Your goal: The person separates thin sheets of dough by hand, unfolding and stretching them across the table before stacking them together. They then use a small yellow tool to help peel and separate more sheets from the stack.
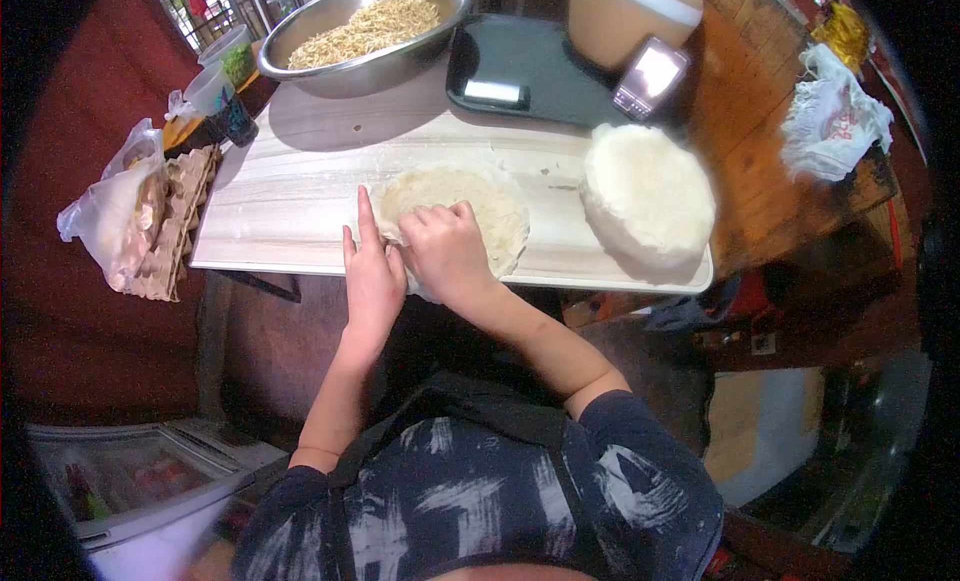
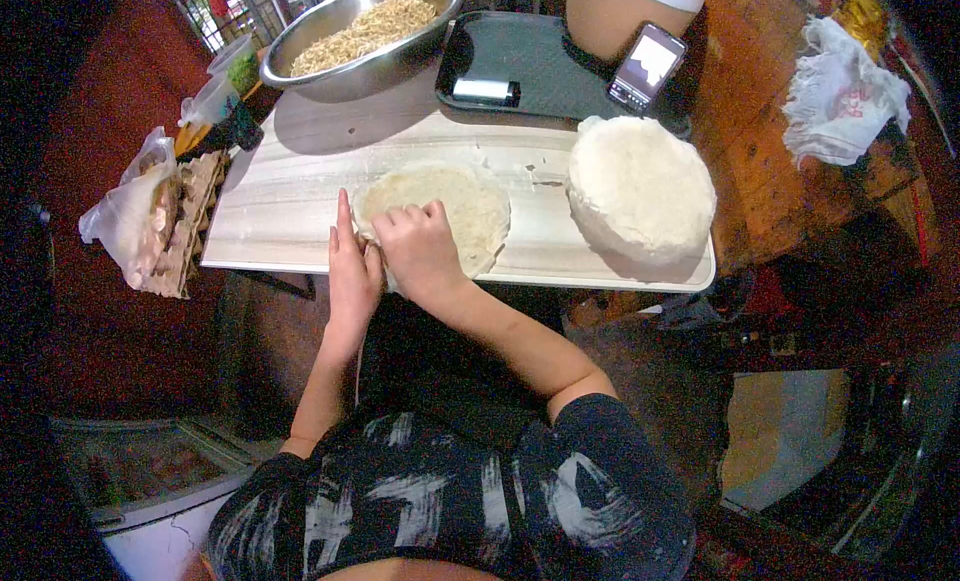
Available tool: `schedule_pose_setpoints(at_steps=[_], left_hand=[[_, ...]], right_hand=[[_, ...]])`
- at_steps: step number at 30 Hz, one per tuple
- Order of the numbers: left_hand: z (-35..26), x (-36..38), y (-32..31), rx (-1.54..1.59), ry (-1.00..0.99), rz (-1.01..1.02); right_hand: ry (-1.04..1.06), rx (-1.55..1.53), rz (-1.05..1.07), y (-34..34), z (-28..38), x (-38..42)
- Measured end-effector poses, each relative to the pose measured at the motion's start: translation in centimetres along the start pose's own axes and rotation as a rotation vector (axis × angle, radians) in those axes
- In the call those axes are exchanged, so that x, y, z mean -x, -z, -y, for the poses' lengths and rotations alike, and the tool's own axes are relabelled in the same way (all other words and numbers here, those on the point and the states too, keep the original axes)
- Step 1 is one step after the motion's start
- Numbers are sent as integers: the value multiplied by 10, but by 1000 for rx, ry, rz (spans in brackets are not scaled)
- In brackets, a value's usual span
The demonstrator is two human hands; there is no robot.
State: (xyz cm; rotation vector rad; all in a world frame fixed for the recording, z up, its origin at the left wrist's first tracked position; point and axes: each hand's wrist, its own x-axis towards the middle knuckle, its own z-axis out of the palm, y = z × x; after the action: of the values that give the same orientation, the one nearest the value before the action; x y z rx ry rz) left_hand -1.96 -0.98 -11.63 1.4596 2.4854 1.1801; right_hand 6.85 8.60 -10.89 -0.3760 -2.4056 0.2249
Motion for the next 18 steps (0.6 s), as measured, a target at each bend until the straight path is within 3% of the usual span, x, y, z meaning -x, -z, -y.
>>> schedule_pose_setpoints(at_steps=[13, 18], left_hand=[[13, 1, -11, -38, -33, -111], [8, 5, -4, 45, -46, -54]], right_hand=[[-132, 2, -66, 0, -13, 0], [-140, -43, -42, 3, -7, -4]])
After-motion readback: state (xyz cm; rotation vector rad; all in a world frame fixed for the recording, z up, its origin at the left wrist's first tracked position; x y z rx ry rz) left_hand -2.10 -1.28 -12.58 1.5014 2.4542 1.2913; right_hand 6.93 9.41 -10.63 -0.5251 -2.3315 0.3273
